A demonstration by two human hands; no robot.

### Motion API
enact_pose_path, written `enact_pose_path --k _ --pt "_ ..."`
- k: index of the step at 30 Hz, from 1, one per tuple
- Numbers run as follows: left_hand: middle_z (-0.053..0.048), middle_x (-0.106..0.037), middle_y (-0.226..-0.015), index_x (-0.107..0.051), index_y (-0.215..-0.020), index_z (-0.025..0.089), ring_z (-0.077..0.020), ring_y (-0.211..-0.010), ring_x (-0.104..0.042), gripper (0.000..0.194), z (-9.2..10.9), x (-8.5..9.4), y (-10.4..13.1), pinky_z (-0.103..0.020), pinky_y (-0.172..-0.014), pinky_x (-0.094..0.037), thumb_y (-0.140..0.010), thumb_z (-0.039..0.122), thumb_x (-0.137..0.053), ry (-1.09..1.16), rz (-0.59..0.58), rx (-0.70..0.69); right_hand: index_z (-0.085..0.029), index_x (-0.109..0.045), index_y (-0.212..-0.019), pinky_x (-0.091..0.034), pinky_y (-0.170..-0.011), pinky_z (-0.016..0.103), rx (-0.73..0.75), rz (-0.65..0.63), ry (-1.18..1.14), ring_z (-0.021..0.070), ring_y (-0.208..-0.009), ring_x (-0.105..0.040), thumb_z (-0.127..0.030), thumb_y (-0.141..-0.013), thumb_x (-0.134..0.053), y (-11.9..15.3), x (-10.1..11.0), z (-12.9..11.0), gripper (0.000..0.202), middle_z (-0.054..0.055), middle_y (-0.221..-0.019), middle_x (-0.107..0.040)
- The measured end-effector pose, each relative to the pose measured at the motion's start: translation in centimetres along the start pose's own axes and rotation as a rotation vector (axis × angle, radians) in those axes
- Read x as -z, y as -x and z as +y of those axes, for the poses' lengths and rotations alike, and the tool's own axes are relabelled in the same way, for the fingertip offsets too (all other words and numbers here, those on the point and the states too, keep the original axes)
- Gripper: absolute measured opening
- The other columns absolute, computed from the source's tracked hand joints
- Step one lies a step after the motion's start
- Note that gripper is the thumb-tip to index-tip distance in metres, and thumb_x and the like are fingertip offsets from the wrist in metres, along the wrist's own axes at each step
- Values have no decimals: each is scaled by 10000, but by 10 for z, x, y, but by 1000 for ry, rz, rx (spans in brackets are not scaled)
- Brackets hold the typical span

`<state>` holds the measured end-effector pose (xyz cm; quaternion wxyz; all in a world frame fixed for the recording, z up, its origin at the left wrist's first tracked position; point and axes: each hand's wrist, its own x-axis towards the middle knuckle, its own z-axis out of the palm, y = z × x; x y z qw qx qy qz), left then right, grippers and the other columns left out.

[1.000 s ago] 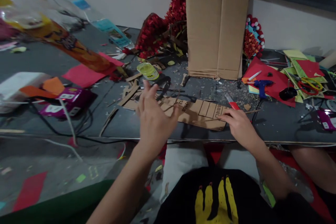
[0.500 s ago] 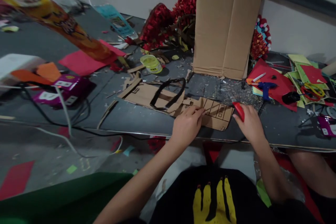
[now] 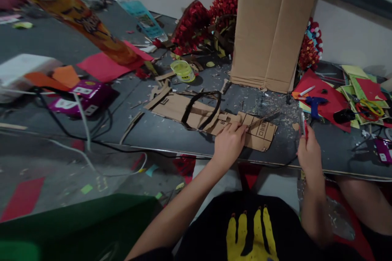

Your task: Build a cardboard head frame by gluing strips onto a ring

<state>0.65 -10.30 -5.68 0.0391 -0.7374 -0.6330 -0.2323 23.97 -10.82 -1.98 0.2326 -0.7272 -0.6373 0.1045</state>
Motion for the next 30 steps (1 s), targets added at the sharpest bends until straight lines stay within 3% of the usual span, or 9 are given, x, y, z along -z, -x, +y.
enact_pose_path --k 4,7,10,14,23,30 --pt "-52 -688 -879 -686 -920 203 -200 -811 -615 233 5 -2 -3 -321 -684 -428 -928 256 -459 21 -43 -15 -187 -325 -1429 -509 -880 345 207 -154 -102 217 -1172 -563 -292 -939 -318 34 -11 -23 501 132 -1321 -547" --pt "-55 -690 -866 -685 -877 197 -197 -782 -611 250 9 -4 -4 -326 -677 -414 -933 263 -451 32 -52 -24 -197 -354 -1426 -543 -753 310 288 -253 -41 214 -1015 -637 -263 -947 -295 46 -24 -41 487 121 -1174 -617" --pt "-50 -693 -856 -685 -858 193 -190 -764 -611 247 11 -7 -5 -323 -657 -397 -931 257 -458 44 -26 -42 -187 -385 -1413 -530 -621 277 318 -249 56 196 -812 -656 -241 -949 -275 46 -32 -47 480 102 -1011 -633" --pt "-36 -688 -813 -689 -889 207 -188 -749 -612 243 11 -9 -5 -325 -646 -389 -933 283 -463 39 14 -51 -196 -352 -1434 -502 -560 245 370 -257 179 165 -717 -635 -221 -948 -289 44 -35 -45 490 78 -972 -612" --pt "-36 -708 -879 -680 -997 211 -207 -809 -615 188 9 -10 -3 -347 -670 -411 -879 196 -535 27 -48 -111 -281 -305 -1457 -461 -509 222 355 -345 504 129 -654 -618 -183 -918 -384 42 -32 -58 553 54 -990 -579" --pt "-33 -701 -832 -686 -887 214 -196 -777 -620 201 11 -10 -7 -337 -653 -382 -910 239 -488 14 -61 -88 -276 -260 -1473 -449 -506 201 396 -360 587 120 -675 -623 -196 -927 -373 45 -28 -56 563 58 -997 -572"
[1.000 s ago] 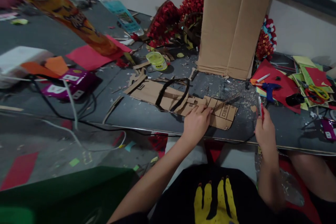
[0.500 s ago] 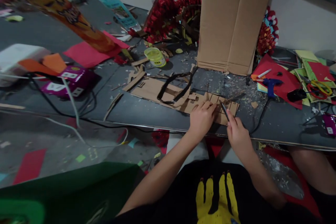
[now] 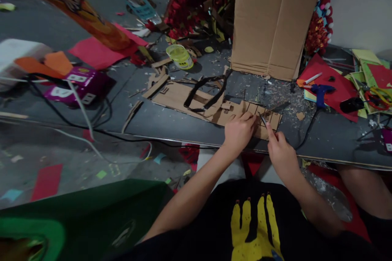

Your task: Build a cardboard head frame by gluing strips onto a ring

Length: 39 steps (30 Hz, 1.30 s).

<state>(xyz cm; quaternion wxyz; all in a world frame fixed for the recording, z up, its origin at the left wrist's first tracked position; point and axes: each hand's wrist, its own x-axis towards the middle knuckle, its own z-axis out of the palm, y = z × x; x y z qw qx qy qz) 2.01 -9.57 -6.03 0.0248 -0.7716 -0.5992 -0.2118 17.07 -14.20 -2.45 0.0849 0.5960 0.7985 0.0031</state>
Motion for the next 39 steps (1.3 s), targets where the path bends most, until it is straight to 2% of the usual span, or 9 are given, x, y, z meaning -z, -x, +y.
enact_pose_path --k 16,22,39 --pt "-32 -680 -805 -679 -814 207 -181 -782 -612 219 0 4 -4 -307 -648 -384 -910 237 -484 60 -37 76 -264 -258 -1473 -464 -496 197 32 26 78 117 -652 -628 -165 -923 -369 -4 -1 -1 569 74 -999 -580" --pt "-46 -676 -783 -689 -846 201 -189 -757 -610 229 -1 2 -3 -320 -646 -375 -916 241 -474 31 -37 27 -238 -248 -1476 -486 -504 211 34 -13 69 124 -648 -634 -166 -923 -371 -3 6 -2 571 93 -1032 -582" --pt "-48 -676 -776 -688 -826 196 -183 -761 -604 247 0 0 -2 -314 -668 -386 -921 242 -465 20 -32 7 -218 -207 -1486 -502 -521 221 54 -50 98 137 -659 -644 -147 -923 -344 2 2 0 584 100 -1024 -571"
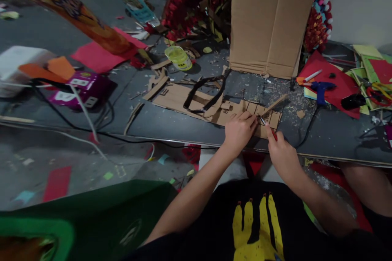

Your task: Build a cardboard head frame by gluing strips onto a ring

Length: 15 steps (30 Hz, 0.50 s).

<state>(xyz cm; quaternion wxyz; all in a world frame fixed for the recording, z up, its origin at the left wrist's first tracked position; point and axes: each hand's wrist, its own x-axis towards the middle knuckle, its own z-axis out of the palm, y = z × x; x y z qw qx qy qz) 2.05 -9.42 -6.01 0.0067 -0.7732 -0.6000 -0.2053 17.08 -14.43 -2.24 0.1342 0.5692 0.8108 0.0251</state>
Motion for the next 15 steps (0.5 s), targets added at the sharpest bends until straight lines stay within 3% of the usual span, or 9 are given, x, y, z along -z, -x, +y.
enact_pose_path --k 15 --pt "-42 -688 -787 -708 -862 200 -179 -771 -616 245 -2 1 1 -295 -684 -421 -913 253 -474 64 37 31 -207 -214 -1483 -515 -537 224 20 -36 -34 132 -662 -641 -127 -914 -332 1 -1 4 586 108 -1044 -572"
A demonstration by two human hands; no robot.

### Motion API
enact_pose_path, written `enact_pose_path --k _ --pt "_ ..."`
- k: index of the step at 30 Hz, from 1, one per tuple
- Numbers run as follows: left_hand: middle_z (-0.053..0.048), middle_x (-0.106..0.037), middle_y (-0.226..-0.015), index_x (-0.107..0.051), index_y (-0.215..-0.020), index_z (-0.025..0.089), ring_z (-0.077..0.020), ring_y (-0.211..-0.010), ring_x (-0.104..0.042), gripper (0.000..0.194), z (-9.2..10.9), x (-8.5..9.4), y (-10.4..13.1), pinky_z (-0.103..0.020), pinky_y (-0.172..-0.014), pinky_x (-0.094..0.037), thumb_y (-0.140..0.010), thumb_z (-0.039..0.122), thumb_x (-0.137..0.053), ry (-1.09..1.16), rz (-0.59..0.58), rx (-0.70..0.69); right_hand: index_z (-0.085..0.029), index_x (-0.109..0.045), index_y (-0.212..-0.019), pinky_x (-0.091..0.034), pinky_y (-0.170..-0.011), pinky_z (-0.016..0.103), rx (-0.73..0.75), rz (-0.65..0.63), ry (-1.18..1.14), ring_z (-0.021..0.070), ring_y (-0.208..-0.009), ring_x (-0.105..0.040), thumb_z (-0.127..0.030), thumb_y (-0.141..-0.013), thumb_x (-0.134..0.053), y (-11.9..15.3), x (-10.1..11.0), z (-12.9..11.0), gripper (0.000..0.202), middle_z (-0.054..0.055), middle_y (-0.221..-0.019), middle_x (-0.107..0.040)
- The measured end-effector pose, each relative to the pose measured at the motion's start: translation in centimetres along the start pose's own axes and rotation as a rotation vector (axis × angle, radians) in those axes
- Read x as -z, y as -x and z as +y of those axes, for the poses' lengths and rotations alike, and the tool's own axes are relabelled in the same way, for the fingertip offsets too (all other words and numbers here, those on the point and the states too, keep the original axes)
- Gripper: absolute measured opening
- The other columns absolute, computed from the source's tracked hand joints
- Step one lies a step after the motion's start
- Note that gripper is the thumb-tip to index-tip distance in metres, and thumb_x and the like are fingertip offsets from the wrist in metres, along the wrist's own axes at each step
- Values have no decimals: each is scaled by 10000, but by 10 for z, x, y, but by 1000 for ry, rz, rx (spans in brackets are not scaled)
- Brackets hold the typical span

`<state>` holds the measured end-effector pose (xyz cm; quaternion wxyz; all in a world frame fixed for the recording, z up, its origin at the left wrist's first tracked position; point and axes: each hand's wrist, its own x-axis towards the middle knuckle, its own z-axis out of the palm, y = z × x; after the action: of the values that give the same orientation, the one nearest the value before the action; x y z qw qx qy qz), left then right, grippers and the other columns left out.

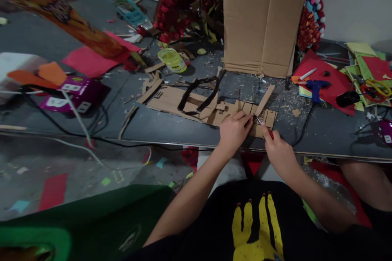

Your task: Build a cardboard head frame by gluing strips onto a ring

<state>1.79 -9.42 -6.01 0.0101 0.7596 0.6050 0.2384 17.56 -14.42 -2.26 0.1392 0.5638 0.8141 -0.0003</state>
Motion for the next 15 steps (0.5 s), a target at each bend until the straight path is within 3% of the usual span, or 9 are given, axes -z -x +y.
enact_pose_path --k 5,9,12,15 --pt "-36 -693 -783 -708 -846 208 -178 -772 -624 226 1 2 2 -293 -692 -432 -904 262 -496 1 24 21 -226 -194 -1485 -508 -537 208 -18 -6 -22 121 -660 -643 -132 -916 -340 -2 -3 -1 595 100 -1033 -575" --pt "-49 -703 -786 -714 -869 189 -178 -752 -634 241 -1 14 10 -291 -681 -439 -910 282 -495 63 102 42 -228 -221 -1483 -506 -539 221 -18 21 -64 134 -661 -647 -132 -914 -353 -3 -7 -1 591 100 -1022 -592" --pt "-57 -708 -850 -713 -926 180 -156 -735 -635 255 -8 25 15 -264 -676 -460 -905 330 -508 334 133 157 -229 -301 -1459 -518 -575 248 -9 90 -220 162 -701 -654 -163 -925 -339 -3 -13 6 540 98 -1008 -616" --pt "-47 -702 -891 -706 -953 172 -96 -560 -573 269 -15 32 16 -233 -569 -457 -863 374 -552 723 57 340 -236 -369 -1419 -539 -712 272 18 225 -523 188 -873 -659 -230 -948 -318 0 -16 20 474 88 -1069 -638"
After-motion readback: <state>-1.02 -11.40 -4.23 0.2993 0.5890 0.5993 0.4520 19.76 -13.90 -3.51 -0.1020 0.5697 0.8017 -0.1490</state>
